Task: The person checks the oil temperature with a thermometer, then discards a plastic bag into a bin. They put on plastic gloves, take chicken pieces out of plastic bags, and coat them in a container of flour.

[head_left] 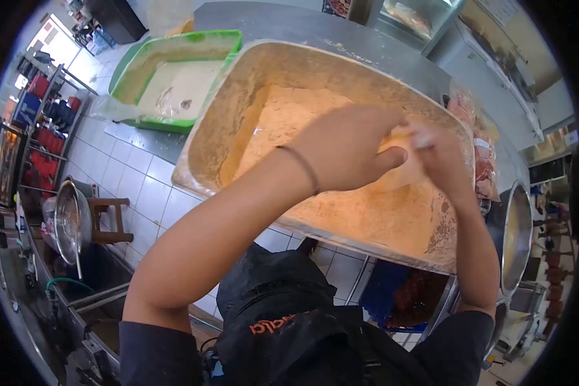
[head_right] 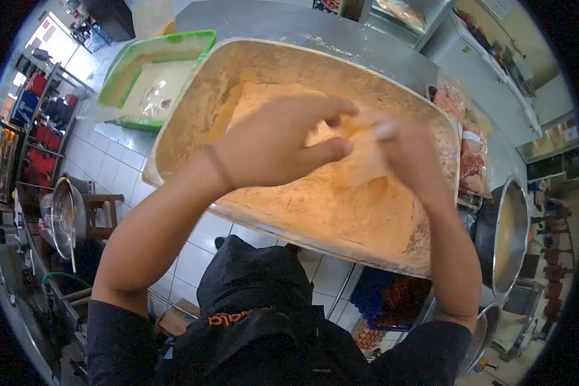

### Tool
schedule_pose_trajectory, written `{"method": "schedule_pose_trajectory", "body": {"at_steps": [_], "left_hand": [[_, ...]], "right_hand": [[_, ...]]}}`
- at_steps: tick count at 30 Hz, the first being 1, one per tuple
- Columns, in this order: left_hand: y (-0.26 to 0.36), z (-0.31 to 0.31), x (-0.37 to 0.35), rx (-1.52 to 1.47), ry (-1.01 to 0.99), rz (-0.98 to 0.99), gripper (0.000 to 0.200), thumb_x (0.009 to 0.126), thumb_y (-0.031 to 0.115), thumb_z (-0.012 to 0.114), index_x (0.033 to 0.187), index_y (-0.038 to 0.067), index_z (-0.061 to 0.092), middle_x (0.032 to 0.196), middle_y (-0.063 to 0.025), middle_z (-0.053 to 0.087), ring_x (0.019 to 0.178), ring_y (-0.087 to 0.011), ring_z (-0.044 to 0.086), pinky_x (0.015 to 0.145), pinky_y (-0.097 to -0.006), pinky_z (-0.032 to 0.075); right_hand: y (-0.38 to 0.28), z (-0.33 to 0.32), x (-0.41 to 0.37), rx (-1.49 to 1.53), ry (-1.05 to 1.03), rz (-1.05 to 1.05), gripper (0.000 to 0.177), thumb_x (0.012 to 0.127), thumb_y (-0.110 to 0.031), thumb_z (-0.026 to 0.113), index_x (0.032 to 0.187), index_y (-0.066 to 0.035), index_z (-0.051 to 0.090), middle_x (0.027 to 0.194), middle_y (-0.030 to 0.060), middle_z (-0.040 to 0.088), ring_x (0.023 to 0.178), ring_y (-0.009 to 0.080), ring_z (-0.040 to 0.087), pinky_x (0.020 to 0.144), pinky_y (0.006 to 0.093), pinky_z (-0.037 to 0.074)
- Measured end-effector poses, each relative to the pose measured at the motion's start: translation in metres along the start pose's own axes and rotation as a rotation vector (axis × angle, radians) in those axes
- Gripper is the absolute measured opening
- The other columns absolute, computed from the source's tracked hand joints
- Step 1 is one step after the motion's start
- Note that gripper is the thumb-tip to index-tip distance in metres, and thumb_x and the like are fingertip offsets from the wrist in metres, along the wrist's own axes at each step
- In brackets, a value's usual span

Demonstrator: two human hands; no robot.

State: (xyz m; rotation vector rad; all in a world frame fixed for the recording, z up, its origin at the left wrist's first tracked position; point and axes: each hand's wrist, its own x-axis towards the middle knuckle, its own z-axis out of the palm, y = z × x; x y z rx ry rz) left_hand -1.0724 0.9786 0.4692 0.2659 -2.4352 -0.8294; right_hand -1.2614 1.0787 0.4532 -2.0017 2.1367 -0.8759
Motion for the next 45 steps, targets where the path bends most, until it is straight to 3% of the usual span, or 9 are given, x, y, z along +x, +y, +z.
{"method": "schedule_pose_trajectory", "body": {"at_steps": [7,10,14,17,28,31,41,42,45], "left_hand": [[-0.01,-0.208,-0.251,0.352,0.557,-0.002,0.039,0.074,0.024,0.06,0.098,-0.005,0.052,0.094,-0.0177,0.055,0.085,-0.0249,0.053,0.073,-0.0345,0.041],[-0.057,-0.218,-0.421,0.347,0.864,-0.74,0.033,0.078,0.022,0.056,0.1,-0.001,0.051,0.095,-0.0102,0.055,0.085,-0.0175,0.05,0.074,-0.0275,0.038],[-0.096,-0.131,-0.66,0.271,0.712,-1.534,0.03,0.073,0.017,0.06,0.096,0.001,0.053,0.088,-0.0127,0.056,0.081,-0.0213,0.052,0.071,-0.0306,0.041],[-0.103,-0.028,-0.753,-0.046,0.671,-1.73,0.033,0.072,0.019,0.06,0.097,-0.001,0.053,0.077,-0.0112,0.058,0.071,-0.0195,0.055,0.066,-0.0304,0.044],[-0.282,-0.164,-0.686,-0.37,0.933,-1.446,0.033,0.075,0.019,0.057,0.101,-0.001,0.052,0.081,-0.0092,0.057,0.073,-0.0142,0.053,0.067,-0.0255,0.043],[-0.335,-0.232,-0.676,-0.347,0.957,-1.44,0.033,0.076,0.019,0.057,0.101,-0.001,0.052,0.079,-0.0075,0.056,0.069,-0.0119,0.053,0.063,-0.024,0.043],[-0.516,-0.389,-0.687,-0.629,0.992,-1.66,0.037,0.076,0.022,0.056,0.106,0.001,0.048,0.085,-0.0059,0.056,0.069,-0.0118,0.053,0.059,-0.0227,0.042],[-0.543,-0.412,-0.67,-0.64,0.935,-1.653,0.04,0.076,0.024,0.056,0.108,0.002,0.047,0.086,-0.0058,0.056,0.069,-0.0117,0.053,0.058,-0.0225,0.041],[-0.632,-0.477,-0.599,-0.654,0.768,-1.531,0.044,0.076,0.029,0.055,0.111,0.004,0.044,0.088,-0.0046,0.056,0.069,-0.0109,0.053,0.056,-0.0214,0.039]], "right_hand": [[-0.074,-0.052,0.027,-0.394,-0.07,0.128,0.029,0.08,-0.026,0.053,0.089,0.001,0.057,0.083,0.014,0.057,0.078,0.0259,0.053,0.072,0.0321,0.04],[-0.097,-0.066,0.041,-0.615,-0.006,0.117,0.031,0.08,-0.028,0.054,0.095,-0.002,0.056,0.092,0.0122,0.057,0.081,0.0255,0.053,0.074,0.0331,0.039],[-0.189,-0.066,0.107,-0.431,0.027,0.182,0.035,0.079,-0.032,0.055,0.099,-0.002,0.055,0.089,0.0054,0.055,0.079,0.0156,0.05,0.073,0.027,0.038],[-0.214,-0.053,0.174,-0.237,0.119,0.098,0.037,0.079,-0.034,0.055,0.098,-0.002,0.054,0.085,0.0023,0.053,0.077,0.0097,0.046,0.07,0.0237,0.037],[-0.51,0.135,0.41,-0.201,-0.027,-0.378,0.015,0.076,-0.015,0.059,0.078,0.0,0.059,0.065,0.0008,0.053,0.058,0.0087,0.046,0.051,0.022,0.037],[-0.555,0.196,0.48,-0.303,-0.038,-0.468,0.035,0.072,-0.032,0.062,0.075,0.003,0.061,0.059,0.0023,0.051,0.056,0.0106,0.044,0.052,0.0263,0.036],[-0.589,0.429,0.673,-0.326,-0.435,-0.549,0.03,0.076,-0.028,0.054,0.078,0.002,0.058,0.068,0.0167,0.058,0.06,0.0196,0.051,0.06,0.0326,0.04],[-0.591,0.453,0.675,-0.394,-0.47,-0.37,0.026,0.078,-0.021,0.054,0.095,-0.001,0.058,0.091,0.0112,0.059,0.086,0.0165,0.054,0.077,0.0276,0.041],[-0.548,0.519,0.703,-0.216,-0.39,-0.526,0.018,0.074,-0.017,0.054,0.083,-0.001,0.058,0.077,0.0168,0.058,0.07,0.0299,0.054,0.067,0.0342,0.042]]}}
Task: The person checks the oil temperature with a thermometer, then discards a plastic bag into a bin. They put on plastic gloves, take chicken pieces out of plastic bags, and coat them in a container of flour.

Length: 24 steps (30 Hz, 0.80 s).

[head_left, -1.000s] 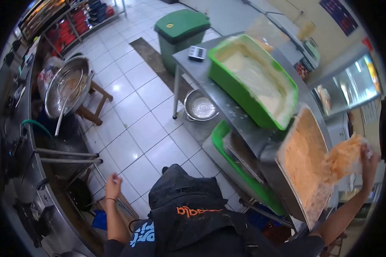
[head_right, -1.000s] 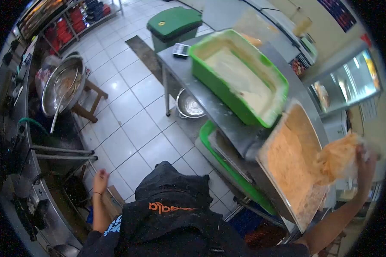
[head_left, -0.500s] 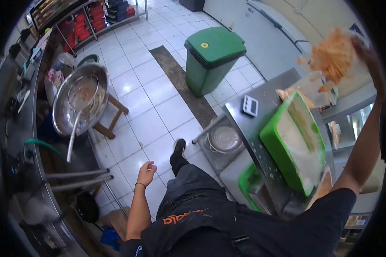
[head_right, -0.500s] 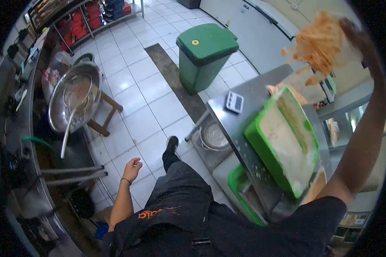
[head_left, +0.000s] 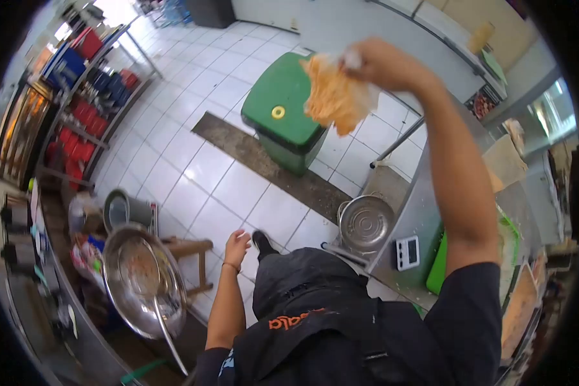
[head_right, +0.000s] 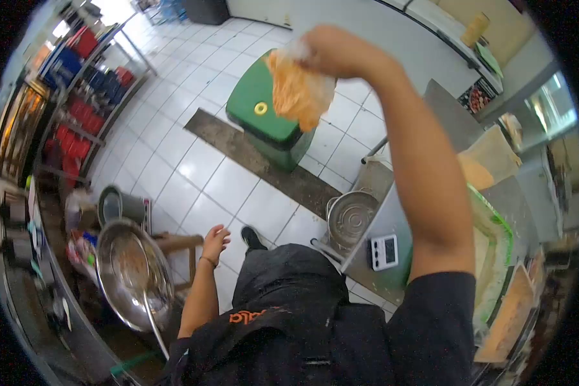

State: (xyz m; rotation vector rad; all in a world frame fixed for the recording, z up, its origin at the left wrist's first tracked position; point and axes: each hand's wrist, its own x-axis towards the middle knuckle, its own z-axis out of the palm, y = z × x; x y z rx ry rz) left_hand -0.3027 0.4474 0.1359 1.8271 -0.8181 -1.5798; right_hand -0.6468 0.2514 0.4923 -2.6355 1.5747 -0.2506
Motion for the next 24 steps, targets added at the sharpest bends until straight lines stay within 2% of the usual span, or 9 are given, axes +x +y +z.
{"method": "schedule_pose_trajectory", "body": {"at_steps": [4,7,9,11,12,15,16,19,24], "left_hand": [[0.107,0.054,0.125,-0.207,-0.315,-0.023,0.035,0.079,0.025,0.051,0.11,0.009,0.044,0.087,-0.0021,0.057,0.066,-0.0106,0.051,0.058,-0.0237,0.038],[0.156,0.099,0.203,-0.39,-0.455,-0.168,0.038,0.079,0.027,0.052,0.112,0.011,0.04,0.106,-0.0019,0.049,0.079,-0.0145,0.049,0.062,-0.0282,0.039],[0.164,0.129,0.26,-0.41,-0.503,-0.339,0.062,0.076,0.04,0.053,0.126,0.014,0.027,0.128,-0.0054,0.028,0.098,-0.0235,0.04,0.071,-0.034,0.036],[0.196,0.16,0.273,-0.475,-0.329,-0.468,0.053,0.075,0.047,0.052,0.114,0.012,0.037,0.109,-0.0029,0.039,0.088,-0.0193,0.041,0.073,-0.0353,0.034],[0.201,0.167,0.29,-0.503,-0.416,-0.485,0.064,0.072,0.05,0.051,0.12,0.012,0.033,0.113,-0.0046,0.035,0.093,-0.0208,0.037,0.077,-0.035,0.031],[0.2,0.176,0.318,-0.466,-0.134,-0.551,0.067,0.07,0.051,0.052,0.12,0.009,0.036,0.119,-0.0133,0.036,0.1,-0.0249,0.038,0.068,-0.0366,0.035],[0.243,0.173,0.284,-0.297,0.075,-0.598,0.05,0.072,0.046,0.051,0.102,0.006,0.047,0.094,-0.0115,0.051,0.077,-0.0209,0.047,0.058,-0.0336,0.036],[0.204,0.169,0.307,-0.381,-0.008,-0.421,0.037,0.077,0.041,0.05,0.086,0.005,0.048,0.069,-0.0065,0.052,0.055,-0.0155,0.046,0.049,-0.0286,0.037],[0.326,0.132,0.228,-0.452,-0.553,0.202,0.023,0.086,0.028,0.045,0.078,0.006,0.047,0.06,-0.0037,0.049,0.052,-0.0121,0.046,0.046,-0.0243,0.038]], "right_hand": [[0.015,0.051,-0.002,0.247,0.096,0.214,0.016,0.076,-0.018,0.052,0.076,-0.002,0.054,0.071,0.0171,0.054,0.067,0.0323,0.051,0.061,0.034,0.041],[0.017,0.078,-0.015,0.298,0.178,0.418,0.008,0.074,-0.01,0.051,0.073,-0.002,0.052,0.068,0.016,0.051,0.067,0.0319,0.05,0.06,0.0339,0.04],[0.01,0.085,-0.02,0.276,0.223,0.532,0.005,0.072,-0.007,0.051,0.073,-0.002,0.051,0.067,0.0157,0.05,0.066,0.0317,0.05,0.059,0.0346,0.04],[0.004,0.094,-0.027,0.267,0.25,0.682,0.007,0.073,-0.008,0.052,0.072,-0.001,0.05,0.066,0.0154,0.05,0.064,0.0314,0.05,0.057,0.0352,0.039],[0.002,0.098,-0.028,0.279,0.255,0.759,0.009,0.074,-0.008,0.052,0.071,0.0,0.049,0.065,0.0153,0.049,0.063,0.0312,0.05,0.056,0.0353,0.039],[-0.016,0.114,-0.034,0.293,0.207,1.06,0.008,0.069,-0.001,0.049,0.076,-0.001,0.052,0.072,0.0177,0.051,0.067,0.0349,0.051,0.06,0.0384,0.04],[-0.02,0.128,-0.041,0.273,0.22,1.112,0.008,0.068,-0.001,0.049,0.075,-0.001,0.052,0.071,0.0181,0.051,0.067,0.0352,0.051,0.059,0.0386,0.04],[-0.024,0.151,-0.043,0.284,0.277,1.206,0.008,0.067,0.0,0.049,0.074,0.0,0.052,0.071,0.0189,0.051,0.067,0.0361,0.051,0.059,0.039,0.04],[-0.031,0.217,-0.037,0.304,0.222,1.091,0.014,0.077,-0.013,0.053,0.079,0.001,0.055,0.072,0.0185,0.056,0.068,0.0354,0.054,0.061,0.0348,0.043]]}}
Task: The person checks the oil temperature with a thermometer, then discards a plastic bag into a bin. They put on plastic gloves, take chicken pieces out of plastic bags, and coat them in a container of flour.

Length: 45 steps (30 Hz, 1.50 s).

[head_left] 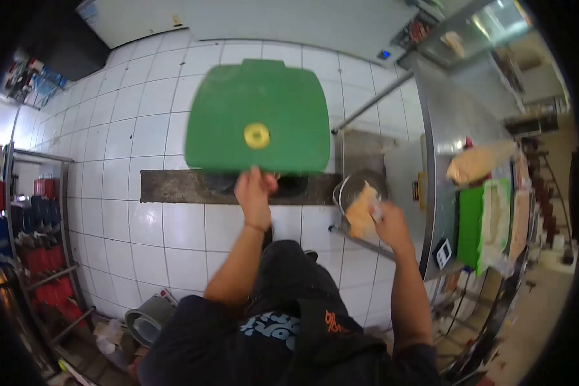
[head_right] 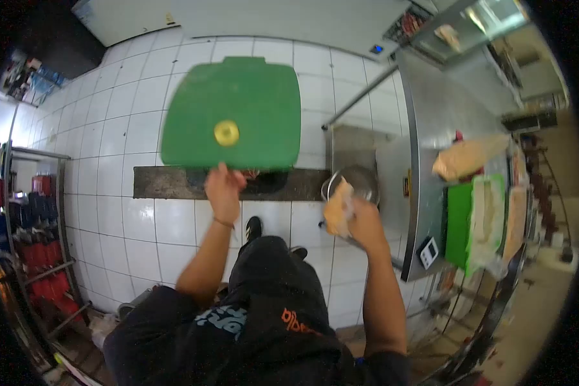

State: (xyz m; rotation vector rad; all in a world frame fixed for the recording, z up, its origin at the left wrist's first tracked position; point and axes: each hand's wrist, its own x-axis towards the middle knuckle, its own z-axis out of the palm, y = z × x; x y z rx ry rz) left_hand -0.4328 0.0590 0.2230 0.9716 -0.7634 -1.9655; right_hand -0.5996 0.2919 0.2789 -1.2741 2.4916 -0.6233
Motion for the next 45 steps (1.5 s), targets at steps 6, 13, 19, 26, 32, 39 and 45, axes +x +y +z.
{"method": "schedule_pose_trajectory", "body": {"at_steps": [6,13,19,26,32,39,45], "left_hand": [[0.106,0.09,0.062,0.149,-0.241,0.155,0.017,0.083,0.02,0.05,0.076,0.005,0.05,0.061,-0.0038,0.054,0.052,-0.0105,0.05,0.049,-0.0209,0.04],[0.1,0.094,0.062,0.165,-0.282,0.124,0.015,0.08,0.023,0.053,0.08,0.009,0.049,0.07,-0.0009,0.048,0.063,-0.0116,0.048,0.059,-0.0241,0.04],[-0.025,-0.018,-0.03,-0.112,-0.208,-0.324,0.011,0.083,0.025,0.047,0.084,0.014,0.051,0.073,0.0012,0.052,0.065,-0.0091,0.048,0.058,-0.0218,0.042],[-0.2,-0.026,-0.245,0.748,-0.454,-1.027,0.037,0.079,0.031,0.05,0.109,0.011,0.04,0.089,-0.0048,0.048,0.074,-0.0177,0.047,0.059,-0.0292,0.04],[-0.274,0.116,-0.379,1.063,-1.17,-0.901,0.024,0.083,0.029,0.049,0.1,0.013,0.049,0.082,-0.0007,0.056,0.068,-0.0127,0.053,0.059,-0.0256,0.042],[-0.367,0.203,-0.44,1.255,-1.206,-0.706,0.023,0.082,0.031,0.051,0.096,0.013,0.047,0.08,-0.0005,0.053,0.067,-0.0121,0.05,0.056,-0.0246,0.038],[-0.502,0.274,-0.446,1.163,-1.058,-0.788,0.035,0.08,0.038,0.05,0.104,0.013,0.043,0.086,-0.0026,0.051,0.069,-0.016,0.05,0.059,-0.0267,0.039]], "right_hand": [[-0.067,0.029,0.087,0.43,-0.084,0.133,0.018,0.075,-0.016,0.055,0.082,0.001,0.056,0.069,0.014,0.058,0.065,0.0218,0.056,0.061,0.0315,0.043],[-0.061,0.022,0.052,0.867,0.093,0.152,0.047,0.074,-0.018,0.06,0.114,-0.002,0.042,0.095,0.0077,0.052,0.071,0.0116,0.051,0.066,0.0243,0.042],[0.101,0.129,-0.268,0.429,0.165,0.666,0.032,0.075,-0.016,0.055,0.103,-0.001,0.052,0.096,0.0166,0.056,0.091,0.0274,0.053,0.077,0.0345,0.042],[0.153,0.258,-0.713,-0.016,-0.023,1.347,0.026,0.074,-0.026,0.046,0.067,-0.006,0.061,0.08,0.0141,0.06,0.073,0.0271,0.056,0.066,0.043,0.043],[0.159,0.292,-0.733,0.938,1.267,1.575,0.016,0.075,-0.008,0.051,0.087,0.001,0.057,0.07,0.0088,0.057,0.062,0.0136,0.052,0.059,0.0262,0.043],[0.146,0.275,-0.684,1.336,1.231,1.773,0.026,0.073,-0.006,0.046,0.097,0.002,0.053,0.076,0.0052,0.055,0.062,0.0125,0.05,0.057,0.0249,0.042],[0.089,0.362,-0.724,2.227,2.201,1.241,0.008,0.078,-0.013,0.049,0.084,-0.01,0.054,0.063,0.0002,0.047,0.048,0.0086,0.044,0.041,0.0217,0.036]]}}
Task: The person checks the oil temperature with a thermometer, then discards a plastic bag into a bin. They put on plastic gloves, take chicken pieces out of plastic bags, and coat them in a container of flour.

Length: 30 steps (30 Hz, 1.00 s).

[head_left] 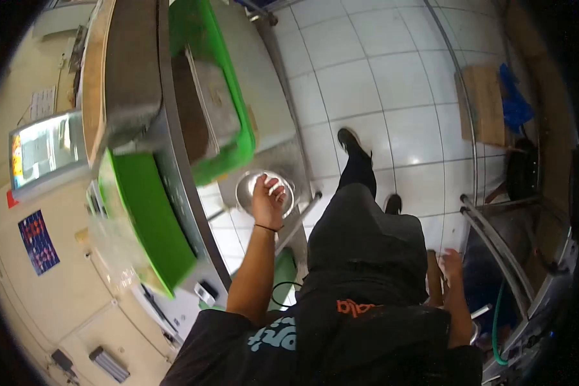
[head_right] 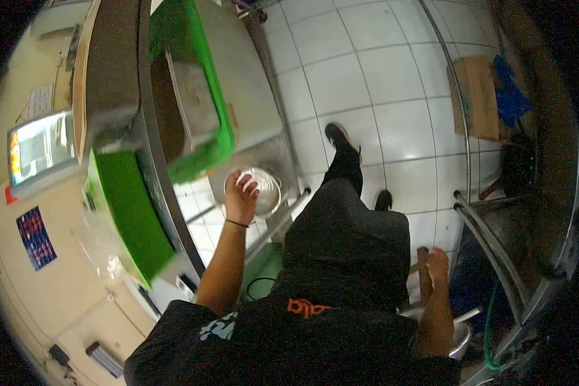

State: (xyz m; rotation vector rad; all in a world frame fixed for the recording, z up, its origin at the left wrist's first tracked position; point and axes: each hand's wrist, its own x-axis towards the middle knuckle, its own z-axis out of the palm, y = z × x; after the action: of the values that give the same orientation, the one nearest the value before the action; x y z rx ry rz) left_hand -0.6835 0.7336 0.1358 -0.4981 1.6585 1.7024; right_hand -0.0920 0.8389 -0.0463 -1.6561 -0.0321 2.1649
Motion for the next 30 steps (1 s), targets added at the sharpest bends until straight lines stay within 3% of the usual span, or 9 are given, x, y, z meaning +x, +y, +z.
{"method": "schedule_pose_trajectory", "body": {"at_steps": [2,5,7,9,12,15,22,24,30], "left_hand": [[0.022,0.029,0.022,-0.054,0.071,0.038,0.044,0.081,0.045,0.045,0.108,0.011,0.039,0.088,-0.0059,0.05,0.069,-0.0191,0.05,0.061,-0.0302,0.039],[0.072,0.056,0.036,-0.276,0.234,0.083,0.055,0.076,0.059,0.04,0.1,0.01,0.04,0.084,-0.0059,0.049,0.066,-0.0196,0.046,0.06,-0.0329,0.037],[0.099,0.054,0.047,-0.4,0.237,-0.021,0.052,0.073,0.061,0.043,0.094,0.013,0.042,0.082,-0.0031,0.048,0.066,-0.0185,0.044,0.062,-0.033,0.036],[0.112,0.041,0.056,-0.384,0.286,-0.096,0.04,0.073,0.055,0.048,0.081,0.016,0.046,0.078,-0.0003,0.046,0.065,-0.0169,0.041,0.061,-0.0309,0.035],[0.127,0.04,0.062,-0.369,0.519,-0.117,0.031,0.078,0.043,0.048,0.066,0.015,0.048,0.064,0.0006,0.048,0.059,-0.0146,0.044,0.055,-0.0292,0.036],[0.136,0.04,0.066,-0.374,0.697,-0.132,0.019,0.074,0.031,0.053,0.066,0.017,0.042,0.056,0.0041,0.037,0.051,-0.011,0.036,0.051,-0.0264,0.032],[0.119,0.056,0.068,-0.18,1.366,-0.148,0.033,0.076,0.037,0.045,0.053,0.02,0.03,0.042,0.0048,0.022,0.031,-0.0095,0.021,0.031,-0.0232,0.018],[0.114,0.06,0.073,-0.087,1.528,-0.253,0.033,0.077,0.038,0.043,0.052,0.02,0.03,0.042,0.0048,0.023,0.031,-0.0091,0.021,0.03,-0.0227,0.018],[0.131,0.078,0.064,-0.279,1.383,-0.381,0.025,0.077,0.039,0.049,0.063,0.019,0.043,0.054,0.0038,0.038,0.052,-0.0131,0.04,0.045,-0.0272,0.032]], "right_hand": [[-0.016,0.016,-0.022,-0.447,0.258,-0.231,0.013,0.075,-0.011,0.05,0.086,-0.009,0.055,0.065,0.0022,0.05,0.047,0.01,0.045,0.041,0.0218,0.037],[-0.058,0.101,-0.022,-0.979,0.476,-0.159,0.021,0.072,-0.009,0.05,0.093,-0.008,0.055,0.065,0.0019,0.053,0.049,0.0096,0.048,0.039,0.0211,0.036],[-0.075,0.142,0.027,-0.8,0.269,-0.318,0.021,0.074,-0.014,0.052,0.094,-0.007,0.054,0.061,-0.0003,0.05,0.047,0.0081,0.046,0.039,0.021,0.033],[-0.1,0.254,0.047,-1.253,0.19,-0.616,0.022,0.08,-0.018,0.047,0.096,-0.005,0.053,0.058,-0.0022,0.046,0.048,0.0069,0.042,0.042,0.022,0.033],[-0.139,0.446,0.05,-1.109,0.036,-0.414,0.027,0.08,-0.011,0.047,0.104,0.001,0.049,0.078,0.0033,0.052,0.068,0.0101,0.048,0.064,0.022,0.04],[-0.148,0.53,0.1,-1.067,-0.171,-0.392,0.026,0.082,-0.011,0.046,0.104,0.002,0.048,0.078,0.0028,0.052,0.069,0.0094,0.048,0.065,0.0219,0.04],[-0.188,0.598,0.216,-1.302,-0.303,-0.063,0.03,0.084,-0.024,0.049,0.102,0.0,0.05,0.076,0.0023,0.05,0.068,0.0091,0.046,0.062,0.0225,0.04],[-0.23,0.614,0.244,-1.442,-0.113,0.033,0.03,0.084,-0.026,0.048,0.101,-0.002,0.05,0.076,0.0023,0.049,0.067,0.0103,0.046,0.062,0.0236,0.04],[-0.31,0.59,0.307,-1.286,0.005,0.158,0.029,0.082,-0.016,0.052,0.108,-0.005,0.049,0.088,0.0015,0.052,0.071,0.0078,0.046,0.06,0.0211,0.039]]}}
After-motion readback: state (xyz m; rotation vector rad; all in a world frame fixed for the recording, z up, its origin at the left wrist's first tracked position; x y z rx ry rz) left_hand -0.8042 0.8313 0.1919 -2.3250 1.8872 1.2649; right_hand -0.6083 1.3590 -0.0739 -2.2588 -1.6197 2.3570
